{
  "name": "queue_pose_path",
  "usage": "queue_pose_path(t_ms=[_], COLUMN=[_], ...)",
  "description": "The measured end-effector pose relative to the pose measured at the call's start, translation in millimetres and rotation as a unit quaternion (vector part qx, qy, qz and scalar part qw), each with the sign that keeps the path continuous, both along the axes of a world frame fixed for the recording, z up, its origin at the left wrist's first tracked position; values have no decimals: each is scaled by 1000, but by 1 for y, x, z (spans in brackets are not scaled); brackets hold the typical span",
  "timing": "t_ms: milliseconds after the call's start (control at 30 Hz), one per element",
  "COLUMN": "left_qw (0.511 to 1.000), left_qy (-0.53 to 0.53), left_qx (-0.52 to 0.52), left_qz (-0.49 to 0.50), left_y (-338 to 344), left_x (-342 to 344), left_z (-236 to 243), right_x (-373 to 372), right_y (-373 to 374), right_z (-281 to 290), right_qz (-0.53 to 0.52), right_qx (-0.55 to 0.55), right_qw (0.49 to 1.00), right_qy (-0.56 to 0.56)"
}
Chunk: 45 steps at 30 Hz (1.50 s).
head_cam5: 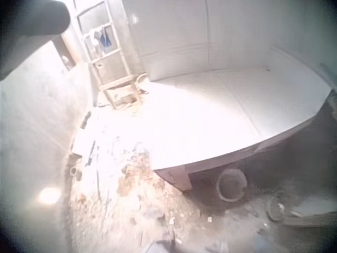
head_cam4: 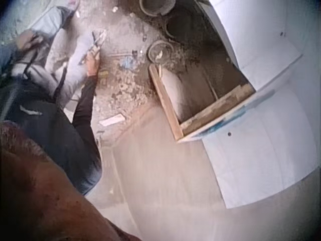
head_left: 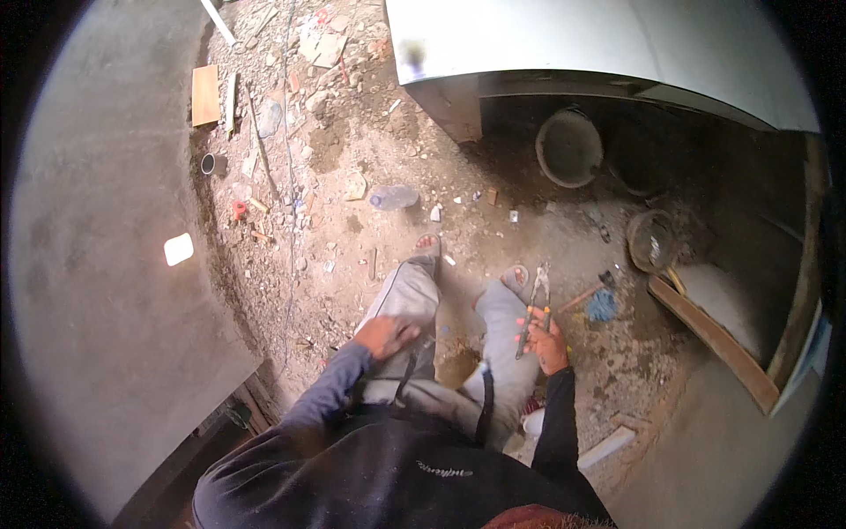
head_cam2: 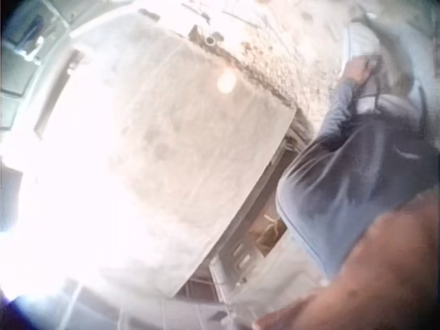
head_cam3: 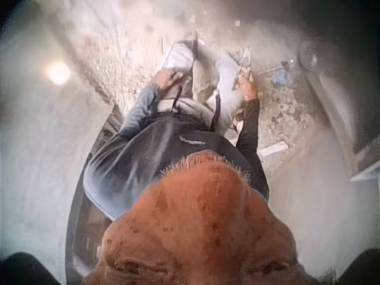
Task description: The person uses pliers to remove nails from a wooden plank and then applies plaster to a wall with a trowel.
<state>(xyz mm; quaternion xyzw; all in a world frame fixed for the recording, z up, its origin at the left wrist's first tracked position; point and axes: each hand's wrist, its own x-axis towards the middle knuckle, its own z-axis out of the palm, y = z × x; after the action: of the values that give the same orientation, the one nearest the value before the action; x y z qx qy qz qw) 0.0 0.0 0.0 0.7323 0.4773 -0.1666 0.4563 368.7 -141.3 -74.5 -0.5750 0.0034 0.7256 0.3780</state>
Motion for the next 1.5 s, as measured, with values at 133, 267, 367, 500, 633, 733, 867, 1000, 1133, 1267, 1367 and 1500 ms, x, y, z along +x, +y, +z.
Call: queue_pose_path(t_ms=[133, 267, 367, 500, 633, 733, 867, 1000, 1133, 1267, 1367, 1500], left_qw=[993, 981, 977, 967, 915, 907, 883, 850, 619, 556, 556, 550], left_qy=[-105, -119, -133, -117, -111, -142, -163, -211, -465, -506, -397, -423], left_qx=[61, 136, 161, 177, 270, 297, 368, 444, 633, 595, 672, 685], left_qz=[14, -63, -49, -142, -280, -264, -243, -187, -20, 284, 285, 225], left_y=[84, 182, 227, 267, 266, 269, 276, 262, 283, 300, 331, 354], left_x=[76, 150, 173, 192, 212, 232, 233, 205, 188, 155, 141, 140], left_z=[-147, -229, -315, -362, -423, -432, -365, -308, -264, -214, -185, -180], right_x=[15, 29, 34, 29, 37, 31, 21, 2, 8, -6, -17, -26], right_y=[73, 145, 184, 218, 242, 249, 262, 257, 242, 248, 261, 281], right_z=[-91, -154, -191, -227, -239, -243, -225, -166, -108, -73, -49, -17], right_qz=[65, 133, 159, 143, 185, 146, 123, 153, 195, 239, 247, 272], right_qx=[76, 166, 209, 253, 293, 347, 398, 407, 394, 390, 396, 391], right_qw=[994, 973, 961, 954, 937, 926, 905, 861, 812, 787, 770, 751], right_qy=[-42, -89, -90, -69, -45, -42, -86, -264, -383, -413, -436, -457])
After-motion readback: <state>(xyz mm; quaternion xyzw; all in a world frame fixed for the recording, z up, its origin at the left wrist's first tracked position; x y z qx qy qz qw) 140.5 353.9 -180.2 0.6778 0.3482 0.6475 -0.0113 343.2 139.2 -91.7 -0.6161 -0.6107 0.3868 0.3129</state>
